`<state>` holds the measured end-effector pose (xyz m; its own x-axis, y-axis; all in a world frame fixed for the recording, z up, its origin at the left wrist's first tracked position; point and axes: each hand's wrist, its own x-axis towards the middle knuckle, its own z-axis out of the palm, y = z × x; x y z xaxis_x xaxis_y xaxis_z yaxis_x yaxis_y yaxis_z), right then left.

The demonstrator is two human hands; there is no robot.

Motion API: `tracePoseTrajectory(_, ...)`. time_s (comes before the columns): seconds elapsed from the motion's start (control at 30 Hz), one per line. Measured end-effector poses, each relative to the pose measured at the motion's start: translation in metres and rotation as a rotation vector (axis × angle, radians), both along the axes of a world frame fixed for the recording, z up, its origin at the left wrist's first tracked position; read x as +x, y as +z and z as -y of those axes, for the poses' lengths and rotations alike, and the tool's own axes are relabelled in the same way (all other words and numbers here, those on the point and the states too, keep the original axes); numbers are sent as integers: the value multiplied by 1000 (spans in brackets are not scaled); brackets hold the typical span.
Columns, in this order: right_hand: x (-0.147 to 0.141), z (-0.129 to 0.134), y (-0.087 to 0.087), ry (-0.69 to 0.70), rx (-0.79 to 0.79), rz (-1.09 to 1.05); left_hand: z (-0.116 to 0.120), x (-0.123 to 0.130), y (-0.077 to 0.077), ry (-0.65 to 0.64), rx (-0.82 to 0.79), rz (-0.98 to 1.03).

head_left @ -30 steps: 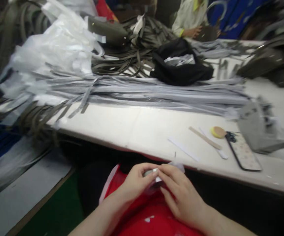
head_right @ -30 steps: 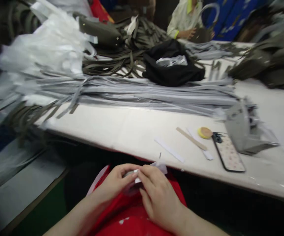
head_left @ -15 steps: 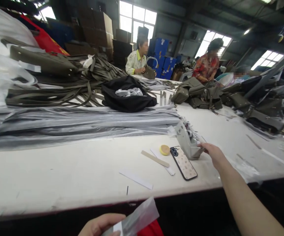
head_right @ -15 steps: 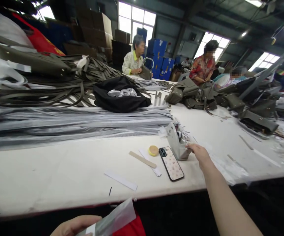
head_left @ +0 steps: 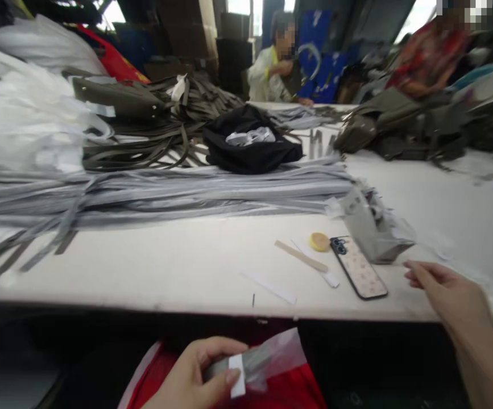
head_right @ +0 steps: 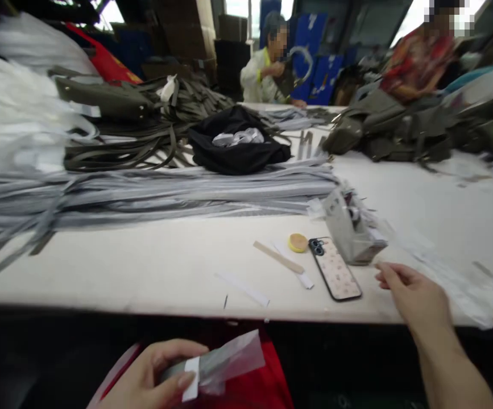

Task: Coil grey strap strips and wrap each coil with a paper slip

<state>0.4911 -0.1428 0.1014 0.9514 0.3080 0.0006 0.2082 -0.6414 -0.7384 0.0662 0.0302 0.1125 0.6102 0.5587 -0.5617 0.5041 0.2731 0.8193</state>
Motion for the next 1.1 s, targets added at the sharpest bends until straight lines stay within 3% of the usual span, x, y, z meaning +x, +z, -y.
tracePoseTrajectory(0.1, -76, -17, 15, 174, 156, 52, 7, -11, 14, -38, 120, -29)
tracePoseTrajectory(0.2, -158, -41, 24, 473, 199, -173, 12, -25, 9, 64, 228, -55)
tracePoseTrajectory(0.3, -227, -67, 15, 899, 203, -545, 19, -40, -6, 242, 312, -76)
tracePoseTrajectory(0.37, -263, -84, 0, 1099, 182, -767, 23, -47, -16, 367, 347, -61)
tracePoseTrajectory(0.5, -307, -109, -29, 1085, 196, -1047, 28, -53, -32, 542, 388, -33)
tracePoseTrajectory(0.63, -323, -115, -40, 1055, 120, -1156, 30, -58, -44, 615, 407, -3)
tracePoseTrajectory(0.8, -329, -117, -43, 1018, 44, -1180, 30, -64, -54, 625, 388, 49)
tracePoseTrajectory(1.1, -336, -120, -60, 952, 13, -1171, 26, -66, -55, 605, 382, 69)
